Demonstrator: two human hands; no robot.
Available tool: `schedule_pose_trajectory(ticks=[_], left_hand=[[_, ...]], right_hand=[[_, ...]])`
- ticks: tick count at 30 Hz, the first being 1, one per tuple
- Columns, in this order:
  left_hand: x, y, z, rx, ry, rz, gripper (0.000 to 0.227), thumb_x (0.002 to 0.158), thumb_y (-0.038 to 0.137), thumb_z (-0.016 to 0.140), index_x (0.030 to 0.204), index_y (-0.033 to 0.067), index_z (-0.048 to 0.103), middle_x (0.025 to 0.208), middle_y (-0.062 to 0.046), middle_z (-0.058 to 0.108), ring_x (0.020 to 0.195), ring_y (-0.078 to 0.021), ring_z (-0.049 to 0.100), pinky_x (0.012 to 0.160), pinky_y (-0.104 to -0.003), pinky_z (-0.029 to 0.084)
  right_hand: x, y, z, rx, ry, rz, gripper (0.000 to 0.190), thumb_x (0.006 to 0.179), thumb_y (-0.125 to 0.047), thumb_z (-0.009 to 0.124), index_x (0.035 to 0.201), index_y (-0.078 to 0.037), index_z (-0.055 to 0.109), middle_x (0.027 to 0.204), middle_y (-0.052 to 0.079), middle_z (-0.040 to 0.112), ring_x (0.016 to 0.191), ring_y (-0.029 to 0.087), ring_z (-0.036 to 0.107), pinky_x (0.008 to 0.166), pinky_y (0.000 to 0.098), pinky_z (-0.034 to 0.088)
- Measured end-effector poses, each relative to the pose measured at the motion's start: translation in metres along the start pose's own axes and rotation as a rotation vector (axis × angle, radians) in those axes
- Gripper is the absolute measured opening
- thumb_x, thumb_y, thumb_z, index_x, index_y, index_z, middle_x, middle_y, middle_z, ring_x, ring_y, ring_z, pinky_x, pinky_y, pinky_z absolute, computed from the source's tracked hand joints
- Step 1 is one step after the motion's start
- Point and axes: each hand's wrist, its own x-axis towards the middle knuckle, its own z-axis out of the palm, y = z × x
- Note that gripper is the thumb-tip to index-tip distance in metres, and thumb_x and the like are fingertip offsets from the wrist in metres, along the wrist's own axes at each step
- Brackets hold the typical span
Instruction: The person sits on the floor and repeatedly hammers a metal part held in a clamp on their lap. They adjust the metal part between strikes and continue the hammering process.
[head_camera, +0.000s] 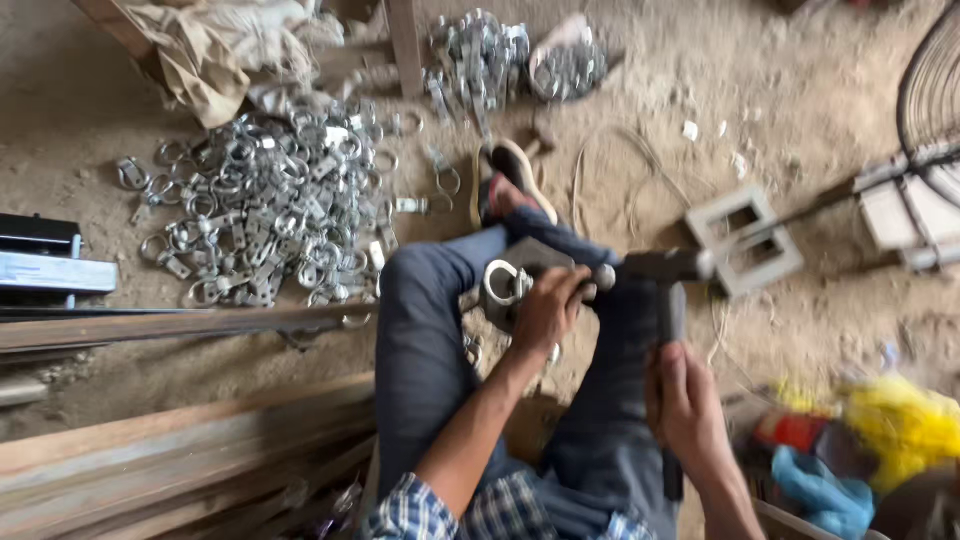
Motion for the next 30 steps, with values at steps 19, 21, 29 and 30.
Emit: schedule_pose_trajectory(ticks=[19, 21, 29, 30], left_hand=[[0.011, 0.021, -0.035, -0.198, 0.061, -0.209, 0.016, 0.104, 0.015, 0.064, 0.112, 0.0024, 0.065, 0.1, -0.015, 0.074, 0.092, -0.0305, 0.074, 0.08, -0.042, 0.056], [0.009, 0.023, -0.031, -0.189, 0.02, -0.269, 0.017, 0.102, 0.016, 0.064, 0.112, 0.0027, 0.067, 0.098, -0.015, 0.075, 0.087, -0.0297, 0.074, 0.076, -0.041, 0.055], [0.003, 0.012, -0.016, -0.027, 0.029, -0.111, 0.02, 0.108, 0.021, 0.059, 0.117, 0.0035, 0.063, 0.104, -0.015, 0.07, 0.094, -0.0337, 0.07, 0.081, -0.045, 0.055], [0.004, 0.012, -0.015, 0.007, 0.032, -0.075, 0.02, 0.109, 0.021, 0.058, 0.117, 0.0039, 0.063, 0.104, -0.016, 0.069, 0.095, -0.0344, 0.07, 0.082, -0.046, 0.055]], right_hand=[[0.009, 0.091, -0.03, 0.843, -0.19, 0.495, 0.046, 0.109, -0.05, 0.029, 0.101, -0.01, 0.05, 0.053, -0.003, 0.032, 0.033, 0.007, 0.026, 0.028, 0.024, 0.023], [0.012, 0.088, -0.033, 0.84, -0.216, 0.495, 0.046, 0.109, -0.051, 0.028, 0.1, -0.011, 0.049, 0.052, -0.002, 0.032, 0.032, 0.007, 0.025, 0.027, 0.0245, 0.023], [0.009, 0.082, -0.035, 0.84, -0.221, 0.496, 0.047, 0.109, -0.051, 0.027, 0.102, -0.01, 0.049, 0.053, -0.002, 0.034, 0.033, 0.006, 0.027, 0.028, 0.0232, 0.025], [0.008, 0.081, -0.035, 0.841, -0.216, 0.492, 0.047, 0.109, -0.051, 0.027, 0.102, -0.01, 0.049, 0.053, -0.002, 0.034, 0.033, 0.006, 0.028, 0.028, 0.0232, 0.026]])
